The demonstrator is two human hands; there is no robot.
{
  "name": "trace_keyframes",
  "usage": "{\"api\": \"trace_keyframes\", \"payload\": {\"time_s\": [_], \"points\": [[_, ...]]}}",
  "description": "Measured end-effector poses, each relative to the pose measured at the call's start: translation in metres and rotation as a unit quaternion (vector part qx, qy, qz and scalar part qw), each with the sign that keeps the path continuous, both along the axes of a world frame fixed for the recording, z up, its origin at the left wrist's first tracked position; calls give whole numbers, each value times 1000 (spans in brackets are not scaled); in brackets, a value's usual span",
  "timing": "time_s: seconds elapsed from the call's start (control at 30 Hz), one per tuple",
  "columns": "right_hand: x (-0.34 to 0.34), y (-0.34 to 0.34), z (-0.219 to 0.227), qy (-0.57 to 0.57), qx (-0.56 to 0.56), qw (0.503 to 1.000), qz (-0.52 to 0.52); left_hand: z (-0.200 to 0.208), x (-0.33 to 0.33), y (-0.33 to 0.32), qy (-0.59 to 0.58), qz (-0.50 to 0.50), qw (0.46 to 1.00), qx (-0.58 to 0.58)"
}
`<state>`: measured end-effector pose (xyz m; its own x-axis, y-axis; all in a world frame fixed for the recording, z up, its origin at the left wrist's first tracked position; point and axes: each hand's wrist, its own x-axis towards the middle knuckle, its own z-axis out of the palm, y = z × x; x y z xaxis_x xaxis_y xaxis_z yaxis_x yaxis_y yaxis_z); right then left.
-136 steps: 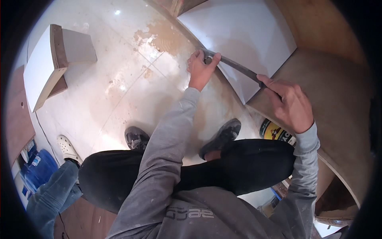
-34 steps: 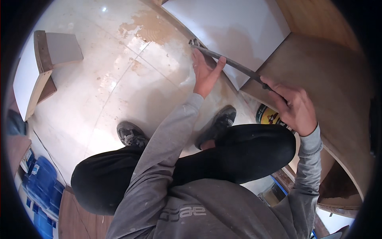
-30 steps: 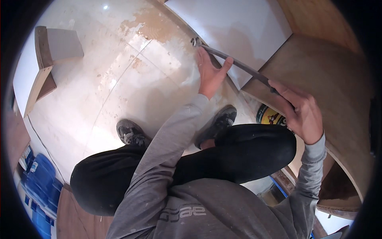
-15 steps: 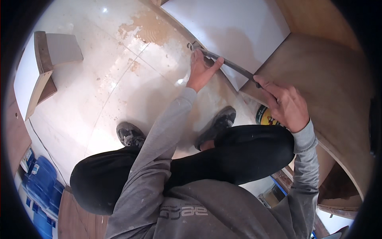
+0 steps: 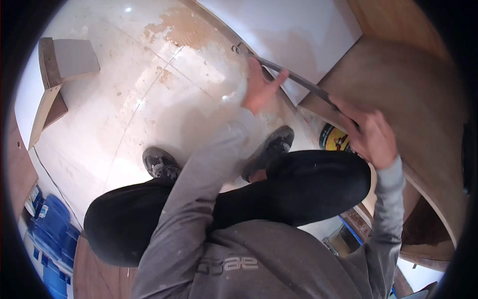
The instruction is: The person fits a laminate sheet into a wooden cabinet by hand, using a metal file to smooth the edges and tapping the sheet into place.
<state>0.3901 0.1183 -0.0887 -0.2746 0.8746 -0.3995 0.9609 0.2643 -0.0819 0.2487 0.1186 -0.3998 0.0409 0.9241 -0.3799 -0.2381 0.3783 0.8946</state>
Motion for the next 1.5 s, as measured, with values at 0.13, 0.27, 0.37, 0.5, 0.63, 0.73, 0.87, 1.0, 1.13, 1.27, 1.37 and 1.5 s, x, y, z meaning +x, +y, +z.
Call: {"api": "trace_keyframes", "payload": {"time_s": [0.13,0.27,0.37,0.5,0.63,0.73,0.87,1.0,1.13,1.27,1.37,1.5], "points": [[5,10,-29,45,54,995,75,-16,-35,31,33,-91,995,7],[-10,6,-3,63,-9,998,0,-11,-23,11,6,-40,999,-9],[-8,1,17,58,-8,998,-8,10,-9,-5,10,-13,1000,-7],[-12,-4,30,0,-41,997,-67,23,-4,-6,42,-35,998,-18],[13,-14,6,-8,-18,1000,-11,13,-17,2,1,-102,994,-34],[-1,-4,-14,18,36,998,44,1,-34,24,6,-146,989,0],[-1,-4,6,29,-40,998,-26,-1,-6,-8,23,-63,998,-7],[-6,-14,35,13,-16,1000,-15,29,8,-24,-28,-25,999,-23],[0,-15,33,-7,-20,1000,-19,33,10,-22,19,-32,999,-19],[15,-18,9,11,37,999,34,17,1,-14,-38,-81,996,-24],[1,-11,-3,-9,35,997,71,-7,-17,-7,-33,-122,992,-21],[3,-12,18,15,-28,999,4,7,9,-25,-37,-52,998,-31]]}}
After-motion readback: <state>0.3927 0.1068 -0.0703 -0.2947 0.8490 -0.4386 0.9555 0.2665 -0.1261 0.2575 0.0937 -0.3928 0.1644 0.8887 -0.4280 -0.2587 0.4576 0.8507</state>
